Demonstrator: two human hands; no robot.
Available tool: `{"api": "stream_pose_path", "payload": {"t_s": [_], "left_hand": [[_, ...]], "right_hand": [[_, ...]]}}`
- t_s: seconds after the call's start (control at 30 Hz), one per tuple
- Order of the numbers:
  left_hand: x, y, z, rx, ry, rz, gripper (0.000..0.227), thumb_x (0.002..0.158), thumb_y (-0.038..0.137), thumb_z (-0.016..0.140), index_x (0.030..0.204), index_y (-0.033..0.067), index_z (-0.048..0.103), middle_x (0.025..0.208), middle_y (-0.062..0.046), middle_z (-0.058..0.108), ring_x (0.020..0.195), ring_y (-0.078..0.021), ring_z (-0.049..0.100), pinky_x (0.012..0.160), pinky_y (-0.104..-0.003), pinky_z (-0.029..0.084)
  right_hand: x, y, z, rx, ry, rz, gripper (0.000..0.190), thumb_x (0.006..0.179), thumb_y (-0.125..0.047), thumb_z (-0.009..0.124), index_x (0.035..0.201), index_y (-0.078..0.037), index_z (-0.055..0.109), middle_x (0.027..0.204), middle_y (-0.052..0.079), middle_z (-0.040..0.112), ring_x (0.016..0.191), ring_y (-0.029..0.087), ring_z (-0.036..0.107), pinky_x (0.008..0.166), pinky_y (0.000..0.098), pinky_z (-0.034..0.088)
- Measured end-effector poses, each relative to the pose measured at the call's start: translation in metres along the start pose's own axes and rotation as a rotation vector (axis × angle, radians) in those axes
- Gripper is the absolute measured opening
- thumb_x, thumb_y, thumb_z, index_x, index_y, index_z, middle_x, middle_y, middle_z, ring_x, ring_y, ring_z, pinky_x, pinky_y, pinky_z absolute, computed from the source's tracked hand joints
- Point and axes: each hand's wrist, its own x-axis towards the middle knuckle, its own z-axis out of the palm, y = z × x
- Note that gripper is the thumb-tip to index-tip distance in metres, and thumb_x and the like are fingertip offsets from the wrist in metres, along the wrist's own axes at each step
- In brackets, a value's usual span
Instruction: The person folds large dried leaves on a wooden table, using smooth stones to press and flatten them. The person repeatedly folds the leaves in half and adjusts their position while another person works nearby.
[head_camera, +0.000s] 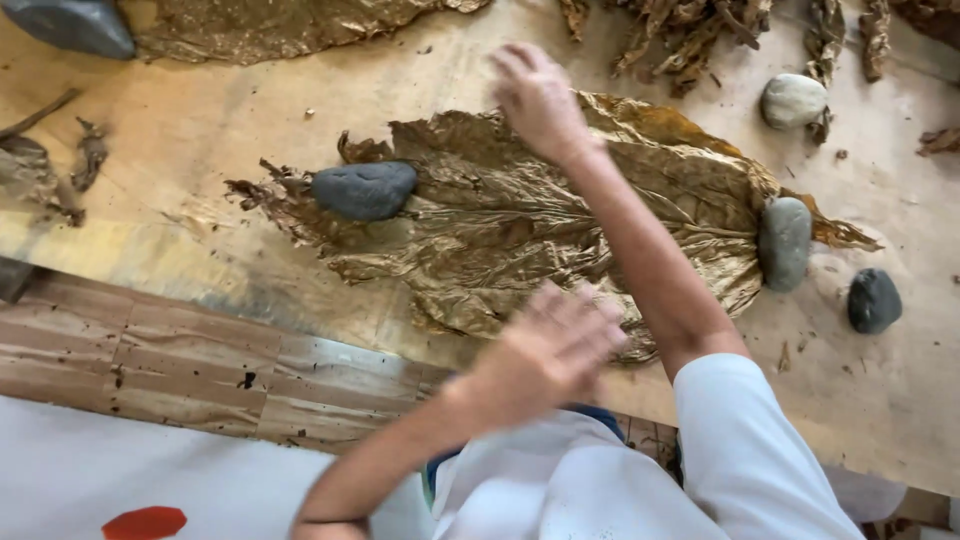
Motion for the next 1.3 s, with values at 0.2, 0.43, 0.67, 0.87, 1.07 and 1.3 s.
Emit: {"api": "stream_pose_path", "payload": {"t_s": [0.2,0.43,0.67,0.87,1.07,1.3], "left_hand": [[0.025,-0.206,-0.064,0.647,-0.113,-0.694,0.060,0.098,0.075,0.056,0.124,0.0222,0.070,0.108,-0.012,0.068,0.095,-0.0414,0.068,0.079,-0.056,0.058],[0.070,-0.278,-0.067,0.188,-0.419,-0.961,0.091,0.089,0.096,0.044,0.099,0.0135,0.079,0.102,-0.020,0.076,0.111,-0.0456,0.067,0.094,-0.063,0.050],[0.051,-0.309,-0.052,0.239,-0.129,-0.917,0.066,0.101,0.071,0.065,0.085,0.0083,0.057,0.082,-0.016,0.068,0.078,-0.0376,0.064,0.059,-0.049,0.042],[0.048,-0.328,-0.040,0.304,-0.007,-0.948,0.041,0.096,0.054,0.082,0.087,0.0164,0.068,0.070,-0.003,0.068,0.060,-0.0146,0.060,0.047,-0.032,0.045],[0.048,-0.337,-0.014,0.990,-0.150,-0.601,0.050,0.090,0.064,0.079,0.093,0.0163,0.064,0.081,-0.002,0.059,0.068,-0.0147,0.050,0.054,-0.029,0.044],[0.108,-0.272,0.028,0.339,-0.258,-0.199,0.077,0.103,0.063,0.051,0.145,-0.0010,0.057,0.163,-0.019,0.036,0.148,-0.0475,0.028,0.116,-0.067,0.026]], "right_hand": [[-0.017,0.115,0.034,-0.308,0.081,-0.106,0.038,0.077,-0.054,0.085,0.098,-0.026,0.073,0.123,0.003,0.060,0.126,0.028,0.048,0.098,0.0422,0.041],[0.005,0.116,0.001,0.399,0.082,0.060,0.019,0.088,-0.031,0.083,0.099,-0.023,0.071,0.085,0.001,0.075,0.087,0.021,0.072,0.081,0.0379,0.054],[0.013,0.133,0.006,0.514,0.059,0.061,0.030,0.088,-0.030,0.093,0.085,-0.012,0.069,0.076,-0.006,0.061,0.073,0.004,0.051,0.063,0.0236,0.040],[0.027,0.131,0.002,0.558,-0.147,0.309,0.030,0.093,-0.034,0.090,0.081,-0.017,0.068,0.070,-0.009,0.053,0.065,0.002,0.043,0.058,0.0220,0.032],[0.037,0.138,0.049,0.082,0.160,0.290,0.033,0.078,-0.046,0.096,0.083,-0.022,0.073,0.084,-0.002,0.075,0.080,0.015,0.066,0.080,0.0357,0.051],[0.037,0.137,0.052,-0.239,0.206,-0.004,0.012,0.076,-0.028,0.071,0.085,-0.035,0.075,0.084,-0.003,0.071,0.085,0.030,0.060,0.075,0.0503,0.037]]}}
